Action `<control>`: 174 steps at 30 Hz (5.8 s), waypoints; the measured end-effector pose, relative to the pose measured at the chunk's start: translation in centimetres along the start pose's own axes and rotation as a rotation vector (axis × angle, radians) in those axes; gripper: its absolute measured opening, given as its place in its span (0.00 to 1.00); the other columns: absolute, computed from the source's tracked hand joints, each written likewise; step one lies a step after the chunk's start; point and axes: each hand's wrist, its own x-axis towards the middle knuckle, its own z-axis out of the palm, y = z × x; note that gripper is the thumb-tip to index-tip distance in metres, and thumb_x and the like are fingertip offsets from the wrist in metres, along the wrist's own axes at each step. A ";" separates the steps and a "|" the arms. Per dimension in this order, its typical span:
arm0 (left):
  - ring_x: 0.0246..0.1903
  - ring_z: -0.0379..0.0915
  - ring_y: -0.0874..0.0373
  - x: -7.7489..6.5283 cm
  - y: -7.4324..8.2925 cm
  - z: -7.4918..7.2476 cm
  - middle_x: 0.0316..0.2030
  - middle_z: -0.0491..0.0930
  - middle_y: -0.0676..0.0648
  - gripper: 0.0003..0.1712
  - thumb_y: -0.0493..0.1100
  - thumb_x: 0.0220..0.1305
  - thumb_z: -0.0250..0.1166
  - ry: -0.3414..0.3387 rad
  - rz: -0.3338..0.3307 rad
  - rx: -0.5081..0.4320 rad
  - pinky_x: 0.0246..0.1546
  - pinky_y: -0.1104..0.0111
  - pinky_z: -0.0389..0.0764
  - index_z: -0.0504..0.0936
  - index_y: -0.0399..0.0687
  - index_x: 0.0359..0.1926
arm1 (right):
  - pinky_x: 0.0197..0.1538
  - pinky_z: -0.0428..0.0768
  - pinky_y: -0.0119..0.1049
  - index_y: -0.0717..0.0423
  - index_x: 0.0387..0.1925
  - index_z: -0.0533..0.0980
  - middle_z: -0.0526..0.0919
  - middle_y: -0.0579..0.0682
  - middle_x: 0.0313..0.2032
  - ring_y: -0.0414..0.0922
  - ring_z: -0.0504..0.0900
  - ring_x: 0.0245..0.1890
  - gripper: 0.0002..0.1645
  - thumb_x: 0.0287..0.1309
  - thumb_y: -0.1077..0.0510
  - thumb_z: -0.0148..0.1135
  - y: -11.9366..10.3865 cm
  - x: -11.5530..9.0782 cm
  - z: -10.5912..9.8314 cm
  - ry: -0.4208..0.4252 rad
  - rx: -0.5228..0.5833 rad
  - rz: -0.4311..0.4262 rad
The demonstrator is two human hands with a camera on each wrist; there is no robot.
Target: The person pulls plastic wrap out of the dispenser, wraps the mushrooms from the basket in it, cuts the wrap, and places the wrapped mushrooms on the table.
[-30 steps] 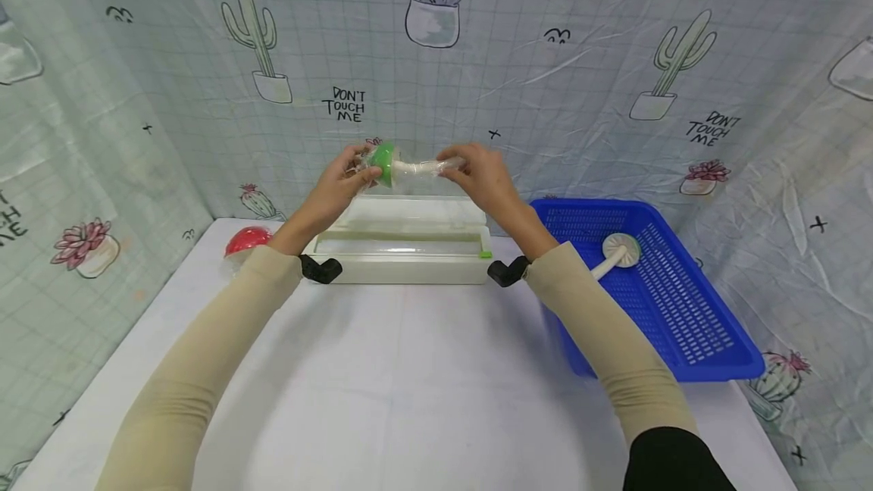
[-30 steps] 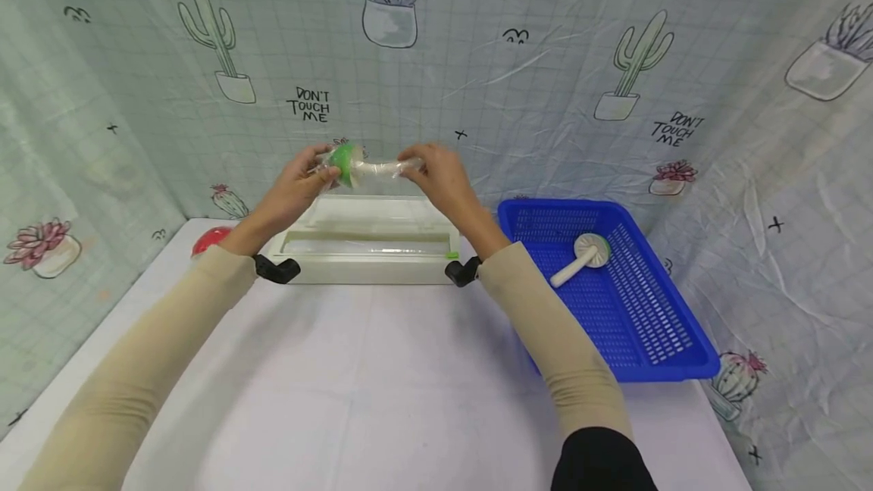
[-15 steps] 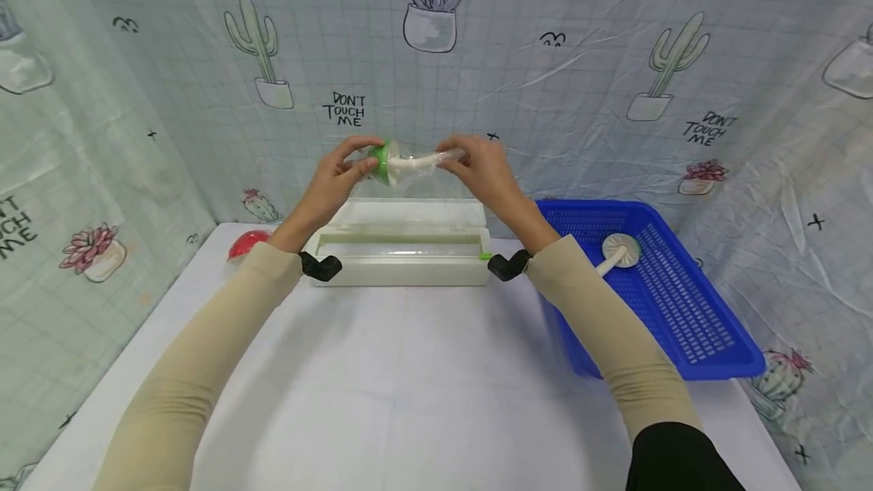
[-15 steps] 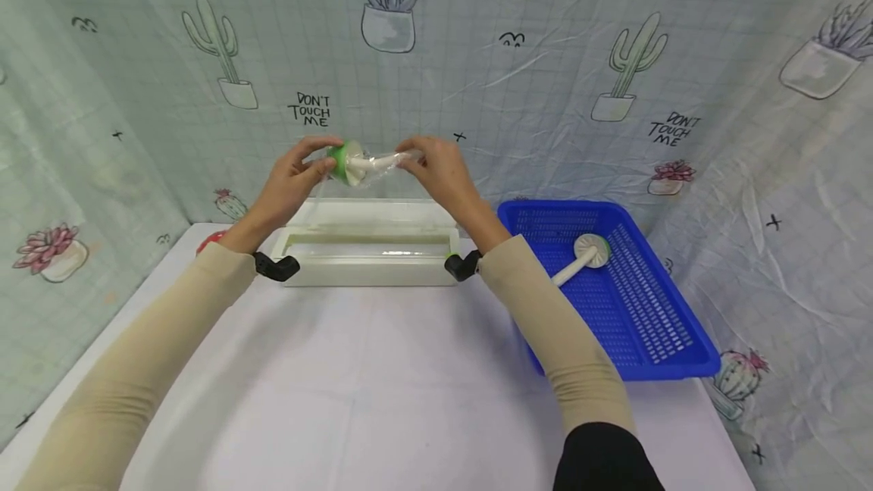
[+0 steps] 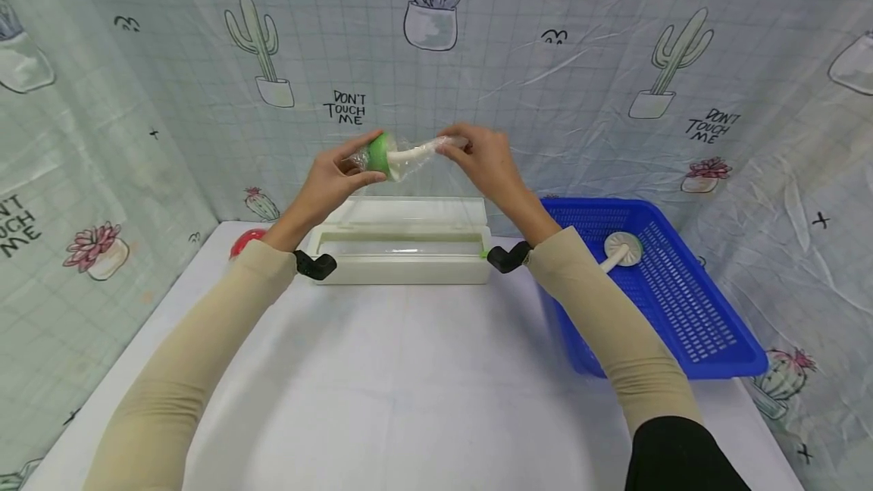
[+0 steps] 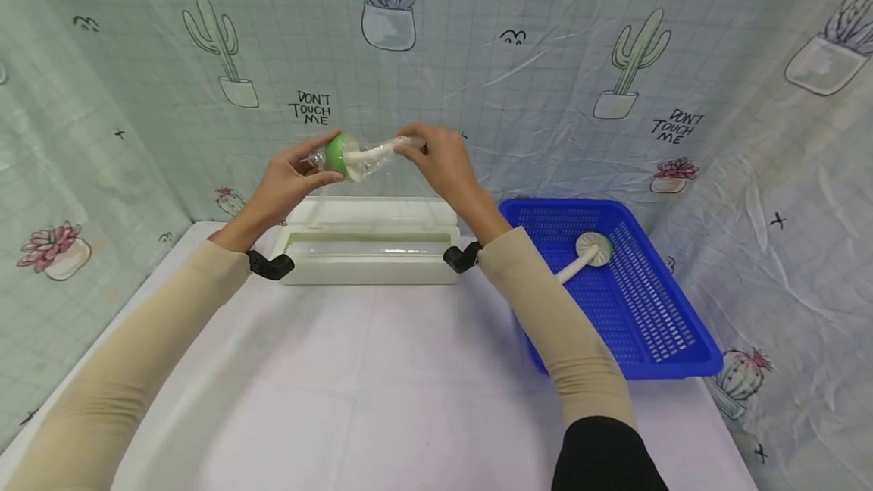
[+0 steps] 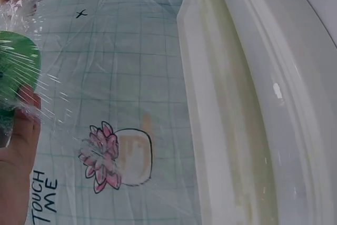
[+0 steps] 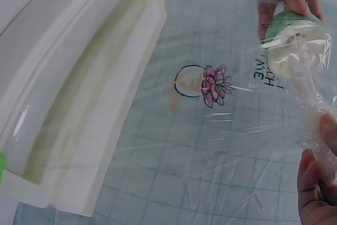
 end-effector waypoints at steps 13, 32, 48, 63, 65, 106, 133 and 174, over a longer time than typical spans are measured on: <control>0.33 0.72 0.66 0.4 2.9 0.1 0.70 0.65 0.51 0.32 0.42 0.77 0.58 -0.072 -0.008 0.028 0.36 0.68 0.71 0.63 0.62 0.77 | 0.39 0.83 0.41 0.55 0.55 0.83 0.89 0.55 0.44 0.47 0.87 0.36 0.22 0.67 0.47 0.65 -0.8 0.6 -1.0 -0.003 0.016 0.003; 0.43 0.72 0.57 1.5 4.0 -0.9 0.54 0.70 0.44 0.30 0.53 0.77 0.53 0.007 -0.130 -0.133 0.39 0.74 0.76 0.65 0.60 0.76 | 0.48 0.81 0.42 0.51 0.71 0.69 0.76 0.55 0.63 0.46 0.84 0.41 0.39 0.63 0.46 0.71 -2.0 0.9 -3.1 -0.183 -0.038 -0.075; 0.51 0.84 0.49 -5.2 6.9 -0.8 0.67 0.72 0.40 0.37 0.60 0.74 0.57 -0.164 -0.358 -0.245 0.58 0.68 0.78 0.64 0.52 0.77 | 0.32 0.74 0.37 0.56 0.71 0.68 0.82 0.53 0.34 0.43 0.75 0.24 0.29 0.70 0.66 0.50 -4.5 -5.3 -4.6 -0.302 -0.040 -0.152; 0.50 0.81 0.45 -18.1 1.4 3.5 0.72 0.61 0.34 0.47 0.23 0.58 0.58 -0.324 -0.312 0.073 0.41 0.70 0.83 0.58 0.42 0.78 | 0.23 0.61 0.27 0.51 0.76 0.53 0.61 0.38 0.19 0.33 0.58 0.17 0.40 0.65 0.66 0.50 -4.7 -17.9 0.3 -0.843 0.166 -0.031; 0.51 0.81 0.44 -18.9 0.1 4.5 0.71 0.63 0.33 0.46 0.22 0.57 0.58 -0.319 -0.290 0.107 0.44 0.70 0.83 0.59 0.41 0.78 | 0.23 0.60 0.27 0.53 0.76 0.52 0.61 0.37 0.19 0.33 0.58 0.17 0.42 0.63 0.67 0.52 -3.8 -19.2 1.2 -0.870 0.184 0.016; 0.41 0.82 0.56 -18.9 -6.5 5.5 0.40 0.82 0.43 0.06 0.34 0.67 0.67 -0.195 -0.360 0.022 0.41 0.69 0.82 0.78 0.37 0.42 | 0.30 0.73 0.35 0.50 0.65 0.77 0.76 0.52 0.28 0.42 0.69 0.26 0.33 0.57 0.70 0.62 -0.6 -22.7 6.9 -0.829 -0.159 0.050; 0.64 0.72 0.39 -16.8 -3.8 6.8 0.67 0.71 0.32 0.43 0.34 0.60 0.73 -0.596 0.030 0.608 0.63 0.52 0.75 0.62 0.28 0.72 | 0.38 0.80 0.31 0.48 0.50 0.82 0.80 0.48 0.43 0.45 0.77 0.36 0.21 0.58 0.69 0.69 -0.5 -21.6 7.9 -0.592 -0.470 -0.475; 0.47 0.83 0.43 -14.3 -4.8 4.9 0.51 0.85 0.38 0.18 0.39 0.76 0.59 -0.066 -0.157 0.069 0.46 0.60 0.84 0.71 0.42 0.63 | 0.48 0.86 0.40 0.56 0.60 0.79 0.83 0.55 0.55 0.50 0.84 0.52 0.24 0.63 0.68 0.67 1.2 -18.2 5.6 -0.178 0.152 -0.023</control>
